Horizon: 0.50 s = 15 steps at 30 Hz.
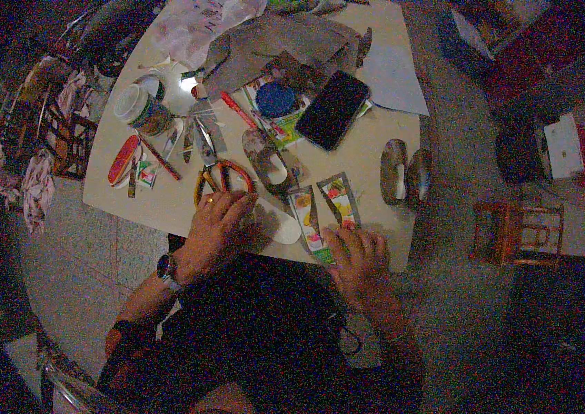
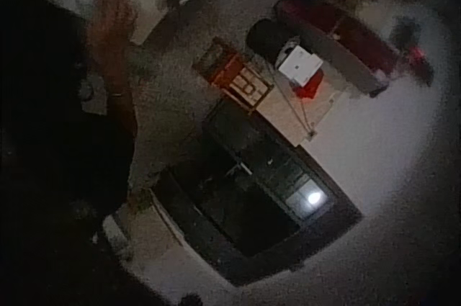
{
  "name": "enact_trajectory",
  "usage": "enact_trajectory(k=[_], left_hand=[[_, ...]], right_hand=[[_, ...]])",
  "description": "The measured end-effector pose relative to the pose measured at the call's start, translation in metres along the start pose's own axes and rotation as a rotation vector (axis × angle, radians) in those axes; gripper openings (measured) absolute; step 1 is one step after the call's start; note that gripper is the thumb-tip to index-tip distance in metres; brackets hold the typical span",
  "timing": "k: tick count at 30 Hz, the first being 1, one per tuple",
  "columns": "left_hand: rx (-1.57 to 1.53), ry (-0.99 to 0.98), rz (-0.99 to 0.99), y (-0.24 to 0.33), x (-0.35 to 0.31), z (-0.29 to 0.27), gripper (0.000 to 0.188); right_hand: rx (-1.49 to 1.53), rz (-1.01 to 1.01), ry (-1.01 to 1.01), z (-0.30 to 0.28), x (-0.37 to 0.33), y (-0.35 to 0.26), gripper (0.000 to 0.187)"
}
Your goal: The person applies glue with a brush to fabric and cardboard components, then cuts out a patterned fabric shape using scissors to assemble shoe insoles.
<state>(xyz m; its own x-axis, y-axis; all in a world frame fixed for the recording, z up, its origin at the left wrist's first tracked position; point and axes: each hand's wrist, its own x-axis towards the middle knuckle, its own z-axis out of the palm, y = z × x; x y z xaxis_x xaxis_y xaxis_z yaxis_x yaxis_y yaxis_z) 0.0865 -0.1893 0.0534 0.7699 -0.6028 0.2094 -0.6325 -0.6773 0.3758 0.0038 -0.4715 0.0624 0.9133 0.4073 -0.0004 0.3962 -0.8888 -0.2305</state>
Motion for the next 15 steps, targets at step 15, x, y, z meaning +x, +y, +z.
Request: enact_trajectory(k=[15], left_hand=[[-0.497, 0.032, -0.137, -0.003, -0.015, -0.020, 0.036]], right_hand=[[0.005, -0.066, 0.346, -0.060, -0.007, -0.001, 0.033]])
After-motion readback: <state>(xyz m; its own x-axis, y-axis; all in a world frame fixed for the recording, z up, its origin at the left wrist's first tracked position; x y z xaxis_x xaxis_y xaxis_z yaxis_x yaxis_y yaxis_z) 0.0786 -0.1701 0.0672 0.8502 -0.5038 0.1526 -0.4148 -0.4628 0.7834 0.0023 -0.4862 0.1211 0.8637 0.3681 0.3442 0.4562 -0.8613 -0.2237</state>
